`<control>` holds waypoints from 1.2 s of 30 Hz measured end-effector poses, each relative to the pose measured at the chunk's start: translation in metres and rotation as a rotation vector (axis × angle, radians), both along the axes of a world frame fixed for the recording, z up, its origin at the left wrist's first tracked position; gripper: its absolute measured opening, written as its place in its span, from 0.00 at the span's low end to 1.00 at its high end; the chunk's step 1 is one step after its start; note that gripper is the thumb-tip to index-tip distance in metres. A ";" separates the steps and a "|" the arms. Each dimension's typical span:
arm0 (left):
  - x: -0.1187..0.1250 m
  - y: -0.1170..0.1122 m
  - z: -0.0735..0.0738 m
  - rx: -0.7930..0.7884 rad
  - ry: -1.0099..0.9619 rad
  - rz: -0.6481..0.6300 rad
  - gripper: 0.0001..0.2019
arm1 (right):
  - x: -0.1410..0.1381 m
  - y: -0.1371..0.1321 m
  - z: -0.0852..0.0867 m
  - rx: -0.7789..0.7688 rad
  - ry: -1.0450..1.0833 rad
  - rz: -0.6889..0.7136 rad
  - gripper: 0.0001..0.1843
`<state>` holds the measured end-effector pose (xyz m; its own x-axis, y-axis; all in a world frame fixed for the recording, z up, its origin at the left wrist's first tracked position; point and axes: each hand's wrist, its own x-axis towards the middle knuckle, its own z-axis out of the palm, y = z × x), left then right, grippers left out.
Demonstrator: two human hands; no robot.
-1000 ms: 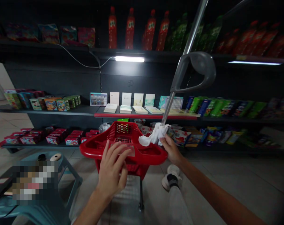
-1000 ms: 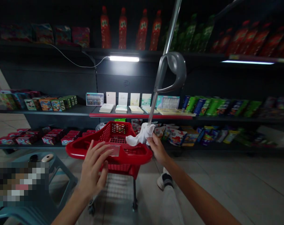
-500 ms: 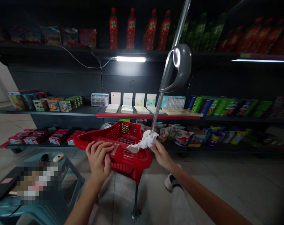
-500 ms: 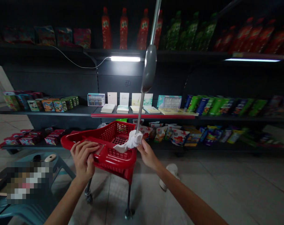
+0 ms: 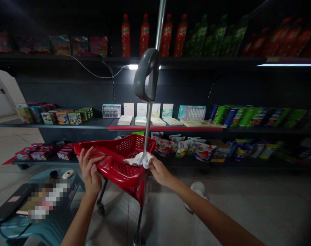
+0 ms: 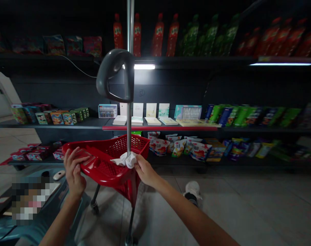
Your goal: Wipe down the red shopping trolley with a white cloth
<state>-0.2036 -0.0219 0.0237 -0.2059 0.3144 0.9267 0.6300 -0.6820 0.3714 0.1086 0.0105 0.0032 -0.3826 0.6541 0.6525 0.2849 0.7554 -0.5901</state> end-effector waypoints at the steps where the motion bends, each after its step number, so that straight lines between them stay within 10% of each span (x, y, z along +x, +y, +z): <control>1: -0.004 0.001 0.000 -0.010 -0.017 -0.004 0.20 | -0.004 0.003 -0.001 0.009 -0.016 0.005 0.13; 15: -0.022 0.013 -0.001 -0.123 -0.092 0.018 0.20 | -0.019 0.017 0.002 0.061 -0.201 -0.018 0.11; 30: -0.016 0.066 0.002 -0.236 -0.051 -0.054 0.24 | 0.056 0.042 -0.037 0.048 -0.359 -0.272 0.20; 36: 0.024 0.034 0.018 -0.183 -0.175 0.033 0.17 | 0.056 0.043 -0.036 0.041 -0.366 -0.357 0.22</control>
